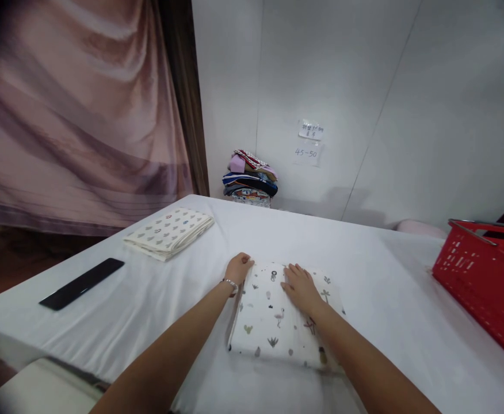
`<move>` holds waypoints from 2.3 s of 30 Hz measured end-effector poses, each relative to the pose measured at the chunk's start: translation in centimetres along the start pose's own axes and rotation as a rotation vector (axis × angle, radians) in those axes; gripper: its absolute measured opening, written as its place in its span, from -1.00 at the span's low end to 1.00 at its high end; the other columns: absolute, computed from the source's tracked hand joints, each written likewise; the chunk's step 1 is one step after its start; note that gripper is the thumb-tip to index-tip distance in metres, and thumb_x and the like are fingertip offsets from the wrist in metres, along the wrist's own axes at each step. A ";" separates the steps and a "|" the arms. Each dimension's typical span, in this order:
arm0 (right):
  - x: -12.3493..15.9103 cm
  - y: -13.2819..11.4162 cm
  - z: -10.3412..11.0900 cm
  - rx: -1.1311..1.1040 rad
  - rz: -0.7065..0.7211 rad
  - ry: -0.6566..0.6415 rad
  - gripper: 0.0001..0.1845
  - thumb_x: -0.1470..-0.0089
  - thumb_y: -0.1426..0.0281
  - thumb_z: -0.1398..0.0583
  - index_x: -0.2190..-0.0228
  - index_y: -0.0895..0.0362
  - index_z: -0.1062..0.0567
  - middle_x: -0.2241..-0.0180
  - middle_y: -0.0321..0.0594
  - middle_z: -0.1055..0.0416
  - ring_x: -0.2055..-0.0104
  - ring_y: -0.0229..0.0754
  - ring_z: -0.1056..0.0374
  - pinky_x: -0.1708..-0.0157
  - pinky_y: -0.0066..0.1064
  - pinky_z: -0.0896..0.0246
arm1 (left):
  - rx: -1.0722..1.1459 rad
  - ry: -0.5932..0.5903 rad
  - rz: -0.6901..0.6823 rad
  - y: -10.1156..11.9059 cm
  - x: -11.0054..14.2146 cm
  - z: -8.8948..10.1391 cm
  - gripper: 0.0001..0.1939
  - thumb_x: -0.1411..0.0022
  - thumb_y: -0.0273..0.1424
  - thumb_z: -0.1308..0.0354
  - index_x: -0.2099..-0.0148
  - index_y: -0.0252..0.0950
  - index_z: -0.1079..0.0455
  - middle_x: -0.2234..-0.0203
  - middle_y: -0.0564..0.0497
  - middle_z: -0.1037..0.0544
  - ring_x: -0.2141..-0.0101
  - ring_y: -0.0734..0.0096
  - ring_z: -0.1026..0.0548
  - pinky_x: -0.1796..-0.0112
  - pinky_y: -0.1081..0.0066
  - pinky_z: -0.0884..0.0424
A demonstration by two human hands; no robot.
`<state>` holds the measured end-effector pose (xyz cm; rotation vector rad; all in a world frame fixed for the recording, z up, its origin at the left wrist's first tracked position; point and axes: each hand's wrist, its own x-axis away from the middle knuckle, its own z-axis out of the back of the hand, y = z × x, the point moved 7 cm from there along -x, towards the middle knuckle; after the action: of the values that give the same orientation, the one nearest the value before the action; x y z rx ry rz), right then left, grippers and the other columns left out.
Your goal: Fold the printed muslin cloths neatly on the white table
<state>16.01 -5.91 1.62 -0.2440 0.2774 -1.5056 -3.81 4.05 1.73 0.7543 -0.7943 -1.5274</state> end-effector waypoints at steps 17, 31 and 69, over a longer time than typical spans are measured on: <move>1.4 -3.3 -1.0 0.165 0.083 -0.042 -0.37 -0.17 0.07 0.20 -0.17 0.14 -0.09 -0.25 -0.16 0.21 -0.27 -0.08 0.36 -0.18 -0.10 0.43 | 0.025 -0.022 0.101 -1.0 -1.6 -0.1 -0.79 0.11 -0.36 -0.26 0.39 -0.30 -0.34 0.41 0.02 -0.50 0.36 0.43 -0.43 0.37 0.50 -0.26; 1.6 -9.1 -2.4 0.057 0.210 -0.089 -0.39 -0.18 0.10 0.18 -0.18 0.11 -0.05 -0.25 -0.20 0.19 -0.28 -0.11 0.36 -0.18 -0.09 0.49 | 0.243 -0.134 0.230 -2.9 1.2 0.6 -0.89 -0.08 -0.38 -0.13 0.36 -0.33 -0.32 0.46 0.01 -0.50 0.50 0.53 -0.44 0.48 0.54 -0.33; -2.1 -10.7 -2.9 0.071 0.208 -0.062 -0.48 -0.20 0.26 0.17 -0.14 0.17 -0.12 -0.22 -0.12 0.06 -0.26 -0.11 0.27 -0.17 -0.07 0.41 | 0.060 -0.152 0.072 -2.8 5.1 0.1 -0.76 -0.11 -0.33 -0.01 0.52 -0.31 -0.36 0.71 0.10 -0.38 0.57 0.49 -0.36 0.48 0.50 -0.24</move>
<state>4.87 -4.37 2.46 -0.1984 0.1935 -1.2973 -5.90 -0.78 -0.62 0.6516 -0.9738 -1.5149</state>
